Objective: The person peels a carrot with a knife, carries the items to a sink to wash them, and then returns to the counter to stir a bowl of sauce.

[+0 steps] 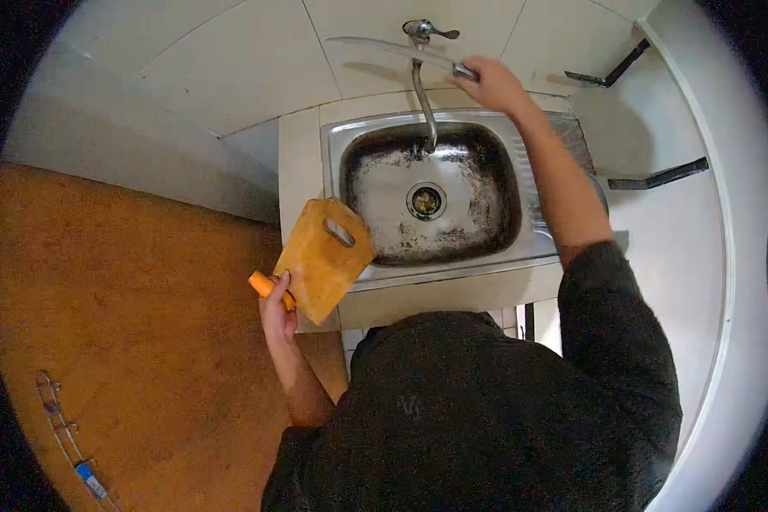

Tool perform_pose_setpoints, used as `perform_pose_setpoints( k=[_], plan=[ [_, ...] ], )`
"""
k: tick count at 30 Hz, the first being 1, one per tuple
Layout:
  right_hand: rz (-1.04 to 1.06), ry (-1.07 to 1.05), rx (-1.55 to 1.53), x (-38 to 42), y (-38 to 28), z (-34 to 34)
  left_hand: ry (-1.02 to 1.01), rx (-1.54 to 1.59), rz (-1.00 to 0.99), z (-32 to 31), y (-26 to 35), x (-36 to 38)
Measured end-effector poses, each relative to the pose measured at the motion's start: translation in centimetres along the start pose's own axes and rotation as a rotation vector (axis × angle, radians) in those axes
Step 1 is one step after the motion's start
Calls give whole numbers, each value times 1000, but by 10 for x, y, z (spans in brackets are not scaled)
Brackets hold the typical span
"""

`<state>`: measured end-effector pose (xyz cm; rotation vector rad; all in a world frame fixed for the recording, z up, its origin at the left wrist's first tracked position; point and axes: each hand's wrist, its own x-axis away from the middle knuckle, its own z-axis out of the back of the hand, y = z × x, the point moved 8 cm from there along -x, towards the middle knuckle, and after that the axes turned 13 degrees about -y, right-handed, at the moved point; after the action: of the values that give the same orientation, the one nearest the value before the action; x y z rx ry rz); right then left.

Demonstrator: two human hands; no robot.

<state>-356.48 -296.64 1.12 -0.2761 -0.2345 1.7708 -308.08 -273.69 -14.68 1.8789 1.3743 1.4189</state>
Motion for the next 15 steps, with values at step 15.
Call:
perform_pose_setpoints(
  k=[15],
  plan=[
    [-514, -440, -126, 200, -5, -157, 9, 8, 114, 9, -9, -5]
  ],
)
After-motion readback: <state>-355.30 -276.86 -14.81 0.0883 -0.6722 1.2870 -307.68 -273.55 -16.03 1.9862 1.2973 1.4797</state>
